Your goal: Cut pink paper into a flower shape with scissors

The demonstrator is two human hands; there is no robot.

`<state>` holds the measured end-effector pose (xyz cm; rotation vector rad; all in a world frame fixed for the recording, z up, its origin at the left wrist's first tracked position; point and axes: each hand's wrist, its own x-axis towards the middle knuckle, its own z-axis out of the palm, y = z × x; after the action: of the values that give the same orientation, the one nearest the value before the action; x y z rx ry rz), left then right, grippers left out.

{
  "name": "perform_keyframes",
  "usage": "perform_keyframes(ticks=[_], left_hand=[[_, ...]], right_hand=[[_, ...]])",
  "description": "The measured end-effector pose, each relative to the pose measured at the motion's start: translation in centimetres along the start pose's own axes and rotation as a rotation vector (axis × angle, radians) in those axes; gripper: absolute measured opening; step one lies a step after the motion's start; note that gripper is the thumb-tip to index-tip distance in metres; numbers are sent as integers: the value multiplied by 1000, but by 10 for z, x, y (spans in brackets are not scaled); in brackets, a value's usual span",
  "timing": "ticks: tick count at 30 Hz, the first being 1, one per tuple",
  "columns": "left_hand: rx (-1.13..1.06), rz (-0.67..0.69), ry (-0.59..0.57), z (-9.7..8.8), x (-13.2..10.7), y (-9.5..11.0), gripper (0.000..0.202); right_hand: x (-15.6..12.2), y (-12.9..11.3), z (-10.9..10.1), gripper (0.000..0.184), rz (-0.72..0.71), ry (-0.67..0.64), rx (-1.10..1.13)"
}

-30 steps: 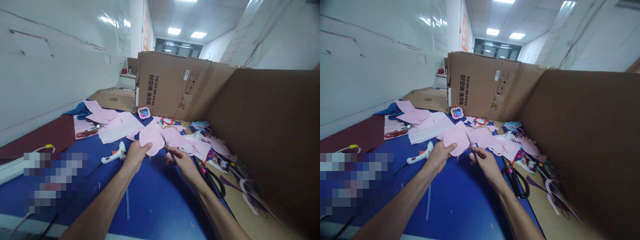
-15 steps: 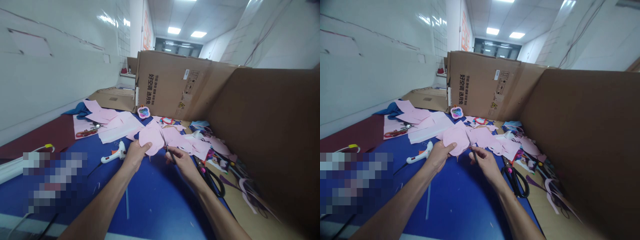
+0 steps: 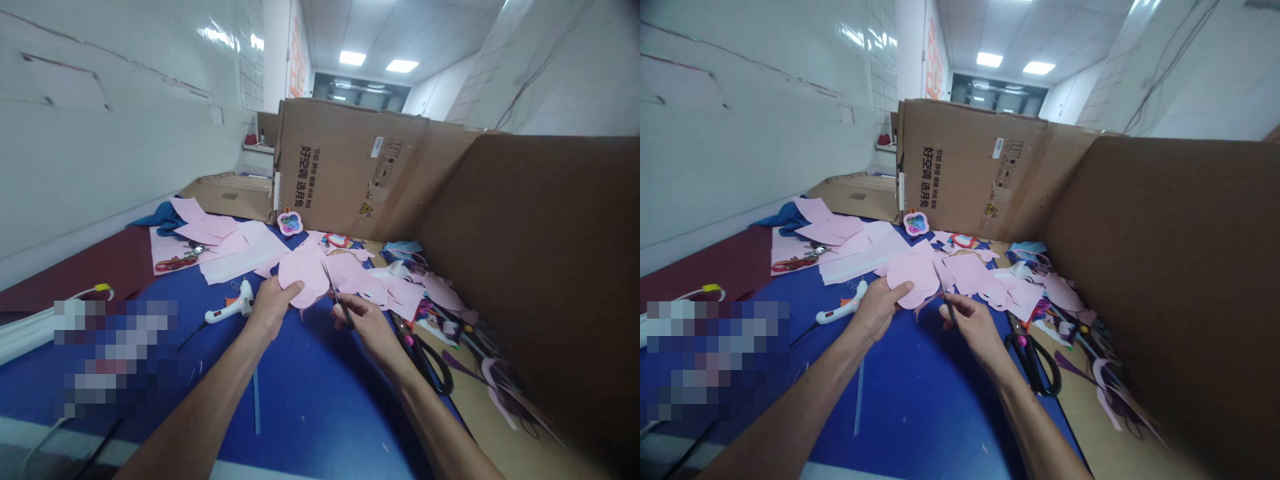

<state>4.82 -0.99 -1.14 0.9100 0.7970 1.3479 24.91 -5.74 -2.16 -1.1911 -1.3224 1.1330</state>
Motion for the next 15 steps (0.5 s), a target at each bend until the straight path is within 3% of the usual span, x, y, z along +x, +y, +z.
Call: perform_keyframes(ticks=[15], left_hand=[[71,27,2,-5,5,-6,48]], right_hand=[[-2,-1,2,56,2,16,-12]])
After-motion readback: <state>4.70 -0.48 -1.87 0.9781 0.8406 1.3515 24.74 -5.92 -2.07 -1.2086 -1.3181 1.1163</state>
